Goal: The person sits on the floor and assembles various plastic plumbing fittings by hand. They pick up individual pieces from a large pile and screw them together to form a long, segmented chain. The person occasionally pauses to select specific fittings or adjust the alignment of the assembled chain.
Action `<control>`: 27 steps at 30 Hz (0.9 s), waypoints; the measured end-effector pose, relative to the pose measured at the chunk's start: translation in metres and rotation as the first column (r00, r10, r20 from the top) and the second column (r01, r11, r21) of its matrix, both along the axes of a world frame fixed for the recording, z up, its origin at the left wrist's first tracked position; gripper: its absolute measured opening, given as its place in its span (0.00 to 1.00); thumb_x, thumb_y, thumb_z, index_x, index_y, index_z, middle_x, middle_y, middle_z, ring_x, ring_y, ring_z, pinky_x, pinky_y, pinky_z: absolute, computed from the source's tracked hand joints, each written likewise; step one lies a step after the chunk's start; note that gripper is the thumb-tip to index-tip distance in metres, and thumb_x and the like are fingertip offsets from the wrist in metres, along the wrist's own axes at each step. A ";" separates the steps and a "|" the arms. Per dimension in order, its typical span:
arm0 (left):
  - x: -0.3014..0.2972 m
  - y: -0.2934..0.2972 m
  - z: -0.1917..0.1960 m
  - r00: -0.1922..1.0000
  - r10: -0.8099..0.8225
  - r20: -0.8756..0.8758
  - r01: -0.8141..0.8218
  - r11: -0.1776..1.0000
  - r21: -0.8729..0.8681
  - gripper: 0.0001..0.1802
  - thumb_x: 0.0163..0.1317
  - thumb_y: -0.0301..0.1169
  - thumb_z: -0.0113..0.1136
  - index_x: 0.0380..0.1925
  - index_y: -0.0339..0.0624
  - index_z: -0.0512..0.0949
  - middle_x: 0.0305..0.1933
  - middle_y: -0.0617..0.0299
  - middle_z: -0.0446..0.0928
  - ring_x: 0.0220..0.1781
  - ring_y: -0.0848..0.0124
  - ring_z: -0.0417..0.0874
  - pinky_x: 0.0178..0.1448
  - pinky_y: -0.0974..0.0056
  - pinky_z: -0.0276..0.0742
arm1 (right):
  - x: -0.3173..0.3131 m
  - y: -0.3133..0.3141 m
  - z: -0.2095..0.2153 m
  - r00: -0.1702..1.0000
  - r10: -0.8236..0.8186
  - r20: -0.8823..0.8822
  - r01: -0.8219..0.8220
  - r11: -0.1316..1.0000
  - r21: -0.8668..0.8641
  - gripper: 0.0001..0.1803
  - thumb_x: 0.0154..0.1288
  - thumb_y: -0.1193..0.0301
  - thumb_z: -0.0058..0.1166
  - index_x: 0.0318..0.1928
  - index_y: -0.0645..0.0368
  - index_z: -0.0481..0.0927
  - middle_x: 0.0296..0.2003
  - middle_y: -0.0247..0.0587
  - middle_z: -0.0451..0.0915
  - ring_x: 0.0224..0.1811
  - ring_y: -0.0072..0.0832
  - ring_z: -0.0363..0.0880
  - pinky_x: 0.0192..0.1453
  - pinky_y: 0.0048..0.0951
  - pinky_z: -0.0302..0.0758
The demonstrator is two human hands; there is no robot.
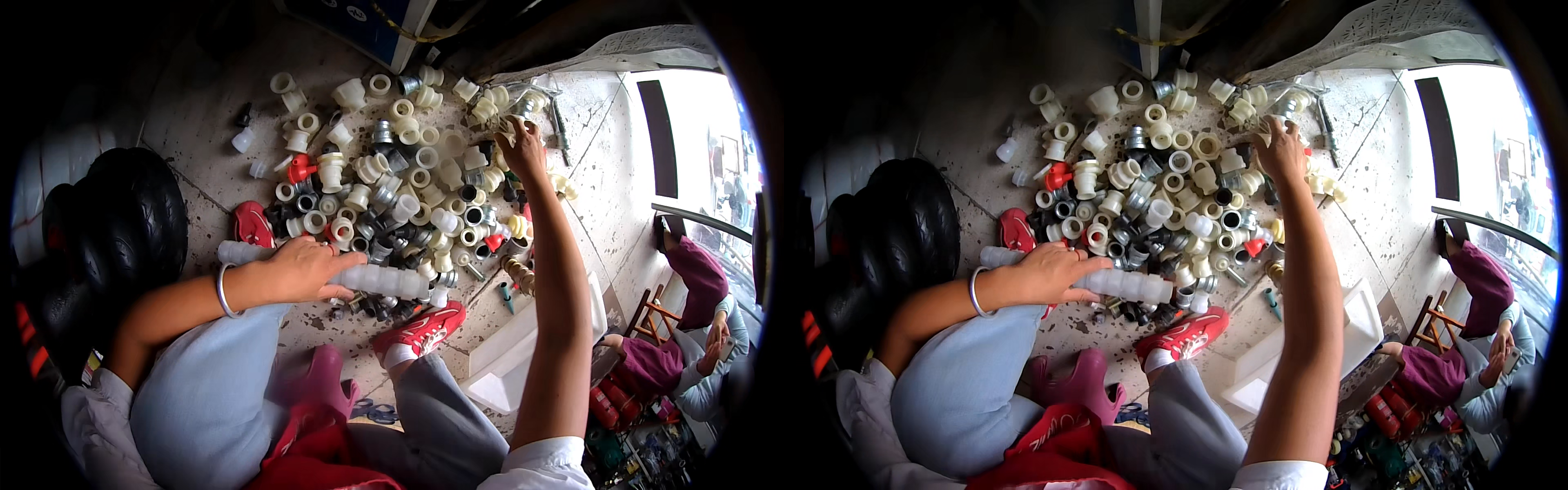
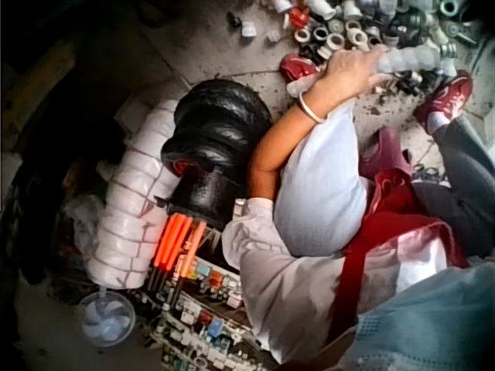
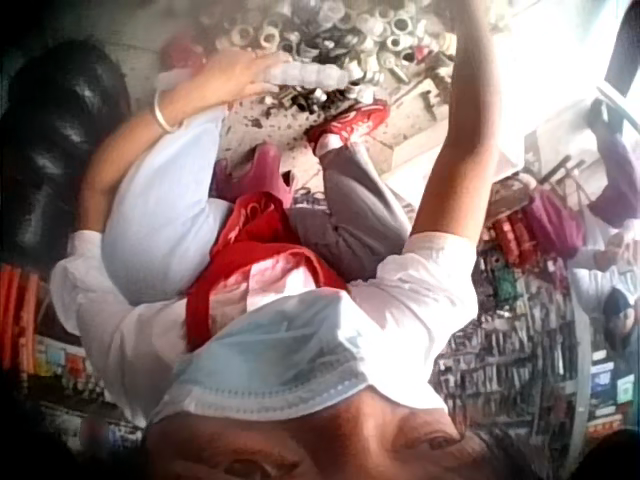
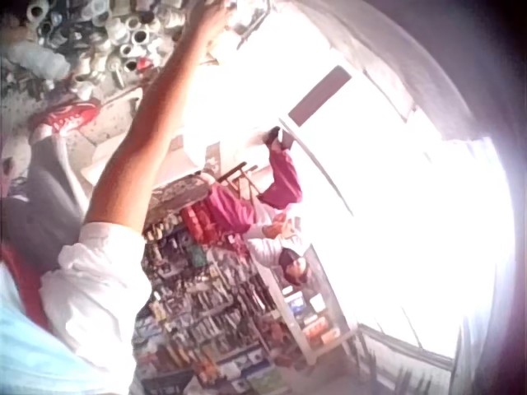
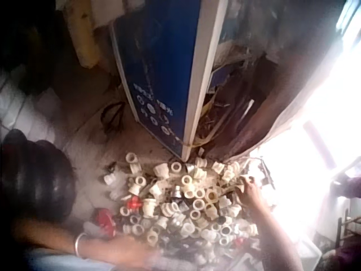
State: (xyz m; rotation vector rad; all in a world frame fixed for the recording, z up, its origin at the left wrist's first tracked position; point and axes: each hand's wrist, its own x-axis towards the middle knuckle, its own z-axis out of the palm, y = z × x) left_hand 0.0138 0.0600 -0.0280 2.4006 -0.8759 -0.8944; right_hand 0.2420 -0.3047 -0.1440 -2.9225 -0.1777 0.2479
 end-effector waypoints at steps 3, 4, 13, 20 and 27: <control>-0.002 0.006 -0.002 0.999 -0.033 0.026 0.033 0.999 -0.001 0.35 0.58 0.56 0.62 0.61 0.53 0.69 0.32 0.56 0.77 0.33 0.55 0.80 0.40 0.54 0.75 | 0.017 -0.004 -0.029 0.967 -0.074 -0.245 0.051 0.994 -0.101 0.29 0.63 0.45 0.53 0.62 0.37 0.73 0.62 0.59 0.66 0.57 0.54 0.76 0.60 0.49 0.74; -0.004 0.007 -0.003 0.998 -0.036 0.048 0.036 0.999 0.004 0.35 0.58 0.56 0.63 0.61 0.53 0.70 0.31 0.56 0.77 0.32 0.55 0.80 0.41 0.54 0.75 | 0.012 0.001 -0.031 0.974 -0.086 -0.208 0.075 0.995 -0.058 0.28 0.63 0.47 0.54 0.61 0.39 0.72 0.59 0.60 0.69 0.58 0.54 0.75 0.59 0.49 0.74; -0.004 0.009 -0.006 0.988 0.140 0.069 -0.128 0.980 -0.150 0.34 0.58 0.57 0.61 0.60 0.52 0.70 0.31 0.55 0.79 0.33 0.53 0.82 0.43 0.54 0.76 | -0.117 0.012 0.104 0.959 0.214 -0.188 -0.157 0.948 0.276 0.20 0.66 0.61 0.59 0.47 0.53 0.63 0.25 0.48 0.82 0.26 0.47 0.82 0.30 0.43 0.76; -0.006 0.002 -0.006 0.990 0.109 0.093 -0.089 0.975 -0.201 0.35 0.59 0.57 0.62 0.60 0.51 0.69 0.28 0.55 0.79 0.32 0.56 0.83 0.42 0.55 0.77 | -0.255 0.025 0.142 0.675 0.075 -0.734 0.700 0.251 0.669 0.28 0.64 0.76 0.62 0.57 0.60 0.59 0.42 0.49 0.80 0.34 0.29 0.82 0.39 0.27 0.79; -0.004 -0.001 -0.003 0.989 0.118 -0.093 -0.128 0.986 -0.109 0.33 0.58 0.55 0.64 0.60 0.53 0.70 0.38 0.55 0.82 0.38 0.53 0.83 0.45 0.52 0.77 | -0.255 0.044 0.132 0.738 0.131 -0.662 0.639 0.179 0.748 0.29 0.61 0.75 0.66 0.60 0.63 0.69 0.54 0.41 0.74 0.54 0.26 0.75 0.54 0.27 0.76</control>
